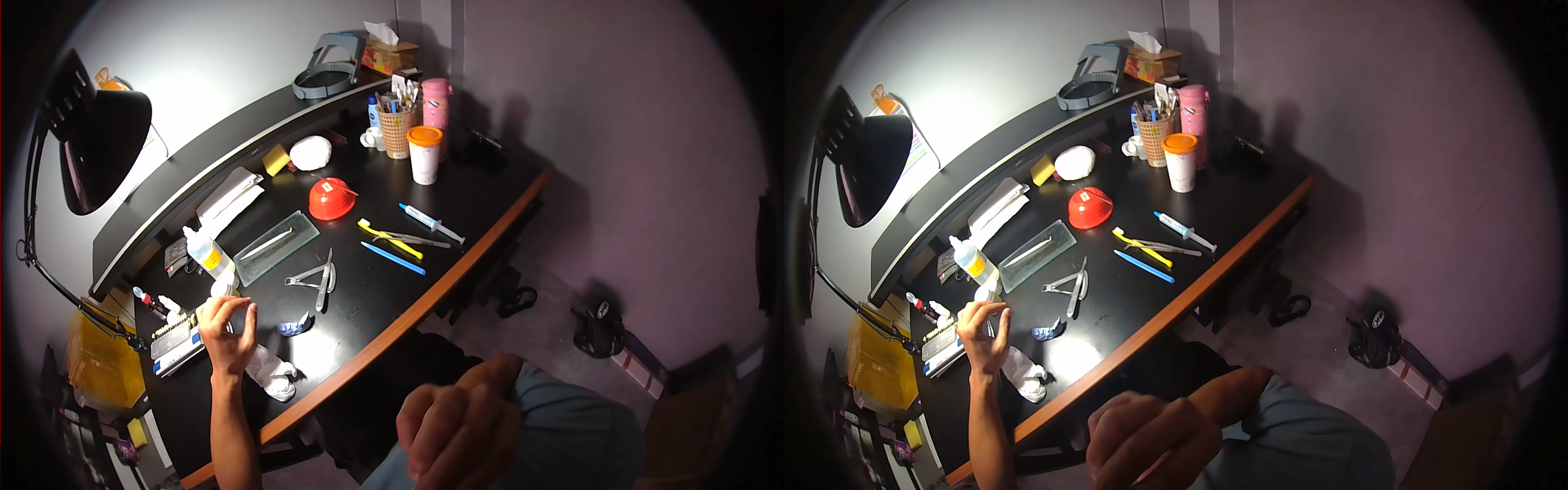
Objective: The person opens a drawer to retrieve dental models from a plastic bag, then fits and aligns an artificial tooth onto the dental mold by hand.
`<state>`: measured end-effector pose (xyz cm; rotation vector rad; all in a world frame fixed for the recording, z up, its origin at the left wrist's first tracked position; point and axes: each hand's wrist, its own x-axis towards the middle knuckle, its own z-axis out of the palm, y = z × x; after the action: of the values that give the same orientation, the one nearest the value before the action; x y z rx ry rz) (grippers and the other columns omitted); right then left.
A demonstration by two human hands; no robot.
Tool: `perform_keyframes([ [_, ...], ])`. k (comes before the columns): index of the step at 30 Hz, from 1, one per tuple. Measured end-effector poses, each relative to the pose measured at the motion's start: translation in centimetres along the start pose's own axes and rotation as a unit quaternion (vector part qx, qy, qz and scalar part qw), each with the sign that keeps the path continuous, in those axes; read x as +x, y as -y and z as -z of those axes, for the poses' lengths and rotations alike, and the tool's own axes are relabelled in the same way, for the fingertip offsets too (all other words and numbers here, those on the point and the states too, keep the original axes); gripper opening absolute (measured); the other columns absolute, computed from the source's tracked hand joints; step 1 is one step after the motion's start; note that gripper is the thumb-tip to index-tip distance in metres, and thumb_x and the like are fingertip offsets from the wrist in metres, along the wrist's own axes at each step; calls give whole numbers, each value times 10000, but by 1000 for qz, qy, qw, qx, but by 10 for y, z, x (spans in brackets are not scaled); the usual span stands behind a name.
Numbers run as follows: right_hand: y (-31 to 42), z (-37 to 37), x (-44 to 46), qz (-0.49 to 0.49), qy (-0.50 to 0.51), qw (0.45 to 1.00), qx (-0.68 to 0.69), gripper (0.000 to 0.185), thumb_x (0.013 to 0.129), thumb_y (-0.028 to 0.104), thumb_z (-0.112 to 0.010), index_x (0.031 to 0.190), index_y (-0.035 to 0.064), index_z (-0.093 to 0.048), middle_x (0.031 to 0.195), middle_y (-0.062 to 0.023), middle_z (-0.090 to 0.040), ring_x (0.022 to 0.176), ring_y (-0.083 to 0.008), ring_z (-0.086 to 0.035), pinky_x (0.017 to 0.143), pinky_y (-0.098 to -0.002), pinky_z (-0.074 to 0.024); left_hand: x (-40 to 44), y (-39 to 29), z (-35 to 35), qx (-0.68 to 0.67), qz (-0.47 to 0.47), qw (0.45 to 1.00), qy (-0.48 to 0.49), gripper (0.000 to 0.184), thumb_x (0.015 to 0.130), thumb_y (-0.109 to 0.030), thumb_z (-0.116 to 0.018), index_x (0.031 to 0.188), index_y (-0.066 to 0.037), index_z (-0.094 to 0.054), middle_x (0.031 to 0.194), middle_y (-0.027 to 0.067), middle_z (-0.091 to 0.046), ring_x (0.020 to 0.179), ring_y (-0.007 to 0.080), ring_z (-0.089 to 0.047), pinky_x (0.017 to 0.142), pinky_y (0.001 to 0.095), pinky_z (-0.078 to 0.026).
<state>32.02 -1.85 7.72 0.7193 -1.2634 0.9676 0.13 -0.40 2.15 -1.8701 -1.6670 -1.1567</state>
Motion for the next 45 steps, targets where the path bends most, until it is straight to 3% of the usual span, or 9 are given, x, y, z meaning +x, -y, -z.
perform_keyframes([
  [2,13,19,9,-18,48,993,-107,44,891,72,-759,869,84,-723,910,-56,-734,904,-194,-639,694,-293,-514,-1,7,-2,10,-6,1000,11,107,771,-51,-797,854,-65,-731,845,84,-710,830,261,-644,825,364,-431],
  [4,15,13,16,-7,-40,994,-99,39,905,64,-749,881,69,-718,927,-65,-746,913,-188,-636,739,-279,-516,-4,16,-6,22,-28,999,9,103,783,-51,-798,860,-61,-731,846,79,-719,803,255,-648,808,366,-442],
  [14,54,71,-4,-2,68,944,-322,19,861,51,-661,868,41,-647,874,-95,-728,714,-216,-648,605,-320,-536,-10,14,-7,-15,29,996,80,121,866,40,-743,986,31,-736,896,104,-708,841,187,-685,793,302,-524],
  [17,59,138,-38,-20,81,867,-491,55,848,71,-643,870,24,-628,886,-111,-736,674,-226,-650,585,-339,-543,-11,17,-7,4,26,996,85,115,866,35,-743,981,30,-732,897,103,-705,836,189,-680,792,302,-522],
  [19,63,200,-72,-18,42,800,-599,83,802,-24,-585,838,19,-645,837,-111,-715,684,-223,-639,646,-349,-536,-13,21,-8,-10,38,995,86,117,870,31,-739,987,23,-733,904,101,-702,850,187,-675,812,299,-520],
  [22,92,281,-122,-190,-78,656,-726,148,808,4,-638,940,6,-705,922,-116,-703,885,-270,-660,758,-345,-537,-12,20,-10,-24,55,995,86,120,874,26,-735,994,18,-732,917,99,-700,861,181,-672,824,296,-517],
  [28,71,332,-146,-213,95,631,-740,236,753,157,-731,940,16,-706,1098,-167,-628,1060,-343,-595,904,-443,-489,-11,27,-13,-11,88,993,78,100,899,-2,-734,997,18,-729,909,84,-689,855,164,-651,826,293,-507],
  [35,75,335,-150,-240,133,560,-782,258,751,339,-647,805,90,-612,962,-94,-567,945,-267,-535,826,-435,-343,-25,45,-7,15,105,990,95,97,923,-31,-733,1003,23,-728,938,76,-706,866,145,-636,835,290,-502],
  [45,190,291,-141,-333,105,551,-758,205,711,232,-679,700,105,-519,801,-41,-531,800,-234,-508,755,-402,-314,-25,48,2,-3,116,988,106,113,938,-17,-711,1036,34,-735,929,77,-713,867,140,-638,854,286,-498],
])
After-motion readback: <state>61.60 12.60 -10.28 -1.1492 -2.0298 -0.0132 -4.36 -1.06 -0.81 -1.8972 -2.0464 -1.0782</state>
